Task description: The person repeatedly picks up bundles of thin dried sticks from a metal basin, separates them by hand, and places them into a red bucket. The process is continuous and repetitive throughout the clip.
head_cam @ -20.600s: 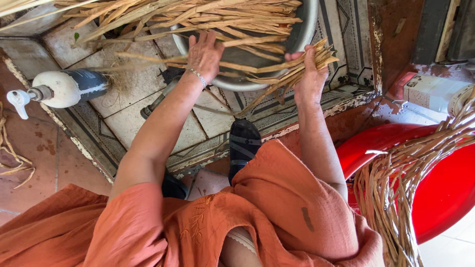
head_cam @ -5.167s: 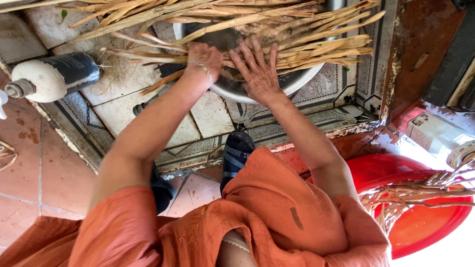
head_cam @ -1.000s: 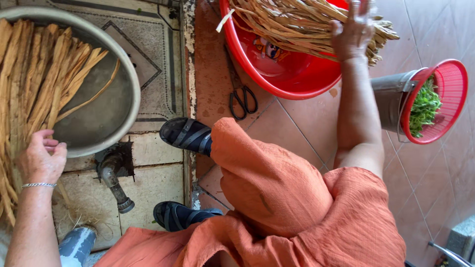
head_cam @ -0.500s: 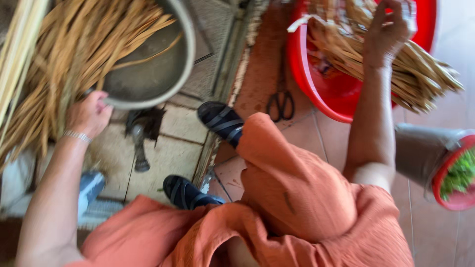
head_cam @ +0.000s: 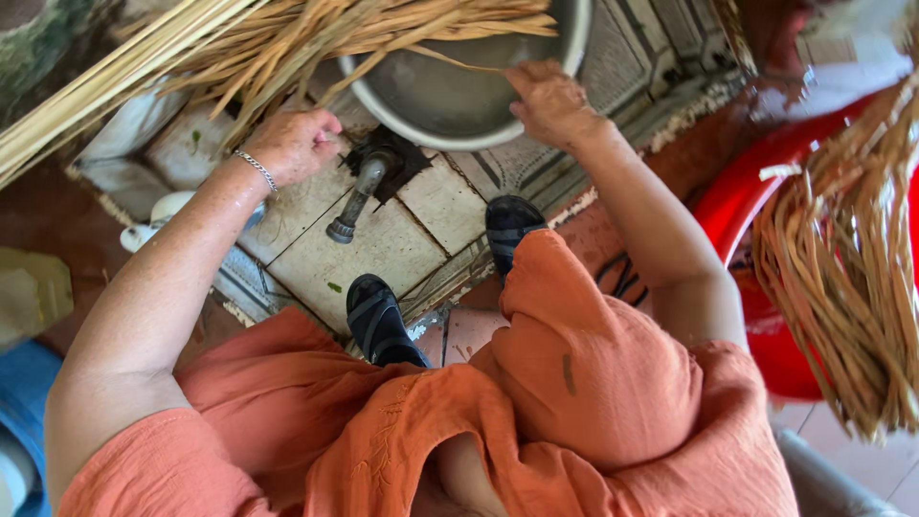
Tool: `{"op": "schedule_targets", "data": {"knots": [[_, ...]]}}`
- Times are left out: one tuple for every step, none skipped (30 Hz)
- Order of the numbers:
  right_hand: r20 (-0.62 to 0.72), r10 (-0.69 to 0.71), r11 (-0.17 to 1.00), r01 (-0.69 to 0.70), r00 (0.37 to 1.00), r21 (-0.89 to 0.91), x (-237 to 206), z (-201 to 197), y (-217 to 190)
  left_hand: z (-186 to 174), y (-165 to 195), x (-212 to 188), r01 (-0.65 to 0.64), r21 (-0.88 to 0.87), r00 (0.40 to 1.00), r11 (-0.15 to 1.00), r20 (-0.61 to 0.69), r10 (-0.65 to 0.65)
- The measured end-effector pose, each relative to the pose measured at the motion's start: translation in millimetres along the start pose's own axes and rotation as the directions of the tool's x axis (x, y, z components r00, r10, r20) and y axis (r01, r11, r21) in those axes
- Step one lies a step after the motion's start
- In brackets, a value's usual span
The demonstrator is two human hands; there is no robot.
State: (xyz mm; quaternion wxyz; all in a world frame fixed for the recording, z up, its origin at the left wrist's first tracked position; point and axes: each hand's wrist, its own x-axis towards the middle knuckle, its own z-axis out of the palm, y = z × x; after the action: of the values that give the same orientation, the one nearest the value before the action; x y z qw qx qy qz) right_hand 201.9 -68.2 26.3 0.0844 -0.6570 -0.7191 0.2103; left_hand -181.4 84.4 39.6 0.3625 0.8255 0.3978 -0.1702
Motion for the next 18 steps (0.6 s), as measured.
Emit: {"op": "schedule_targets", "data": {"knots": [[0.010, -0.031, 1.000, 0.031, 0.999, 0.002, 14, 16, 0, 1, -2, -5, 0.004, -0.025, 1.000, 1.000, -0.002, -0.004], [-0.022, -0.040, 0.995, 0.038, 0.999, -0.095, 24, 30, -1, 4, -4, -10, 0.007, -0.051, 1.000, 0.999, -0.001, -0.007], [-0.057, -0.051, 0.981, 0.039, 0.997, -0.191, 34, 40, -3, 4, -4, -14, 0.008, -0.075, 1.000, 0.997, -0.002, -0.008], [-0.094, -0.063, 0.958, 0.034, 0.994, -0.285, 43, 48, -4, 5, -3, -17, 0.049, -0.065, 0.999, 0.997, 0.023, -0.047], [0.040, 0.017, 0.962, -0.005, 0.999, -0.274, 50, 53, -6, 5, -1, -19, 0.088, -0.054, 0.995, 0.995, 0.050, -0.085], [0.172, 0.101, 0.961, -0.052, 0.980, -0.271, 54, 55, -9, 6, 3, -22, 0.124, -0.042, 0.989, 0.991, 0.080, -0.121], [0.297, 0.187, 0.956, -0.104, 0.936, -0.275, 57, 57, -10, 7, 8, -23, 0.107, -0.047, 0.991, 0.993, 0.085, -0.103], [0.226, 0.145, 0.969, -0.092, 0.963, -0.229, 58, 58, -8, 8, 13, -22, 0.087, -0.050, 0.993, 0.995, 0.089, -0.082], [0.151, 0.106, 0.980, -0.077, 0.983, -0.185, 57, 59, -5, 9, 20, -19, 0.064, -0.054, 0.994, 0.996, 0.093, -0.059], [0.078, 0.073, 0.988, -0.062, 0.994, -0.141, 55, 57, -3, 12, 29, -14, 0.055, -0.059, 0.996, 0.997, 0.066, -0.051], [0.062, 0.034, 0.994, -0.027, 0.998, -0.107, 51, 54, -1, 18, 39, -8, 0.045, -0.065, 0.998, 0.997, 0.044, -0.042], [0.043, -0.004, 0.997, 0.007, 0.999, -0.076, 45, 48, 1, 24, 50, -1, 0.031, -0.071, 0.999, 0.997, 0.019, -0.029], [0.022, -0.041, 0.998, 0.042, 0.999, -0.048, 39, 41, 2, 29, 63, 12, -0.085, 0.012, 0.992, 0.996, -0.088, 0.086], [0.026, -0.065, 0.996, 0.067, 0.998, -0.066, 32, 33, 2, 35, 75, 24, -0.189, 0.107, 0.961, 0.976, -0.182, 0.206], [0.026, -0.087, 0.992, 0.089, 0.996, -0.085, 25, 23, 0, 42, 89, 37, -0.179, 0.103, 0.962, 0.978, -0.188, 0.196], [0.023, -0.106, 0.989, 0.107, 0.994, -0.106, 19, 13, -1, 47, 103, 53, -0.175, 0.103, 0.962, 0.979, -0.194, 0.193], [0.002, -0.121, 0.984, 0.120, 0.993, -0.135, 14, 2, -3, 55, 120, 67, -0.238, 0.171, 0.907, 0.956, -0.314, 0.282], [-0.015, -0.134, 0.978, 0.130, 0.991, -0.165, 8, -9, -6, 63, 137, 79, -0.289, 0.240, 0.829, 0.927, -0.421, 0.368]]}}
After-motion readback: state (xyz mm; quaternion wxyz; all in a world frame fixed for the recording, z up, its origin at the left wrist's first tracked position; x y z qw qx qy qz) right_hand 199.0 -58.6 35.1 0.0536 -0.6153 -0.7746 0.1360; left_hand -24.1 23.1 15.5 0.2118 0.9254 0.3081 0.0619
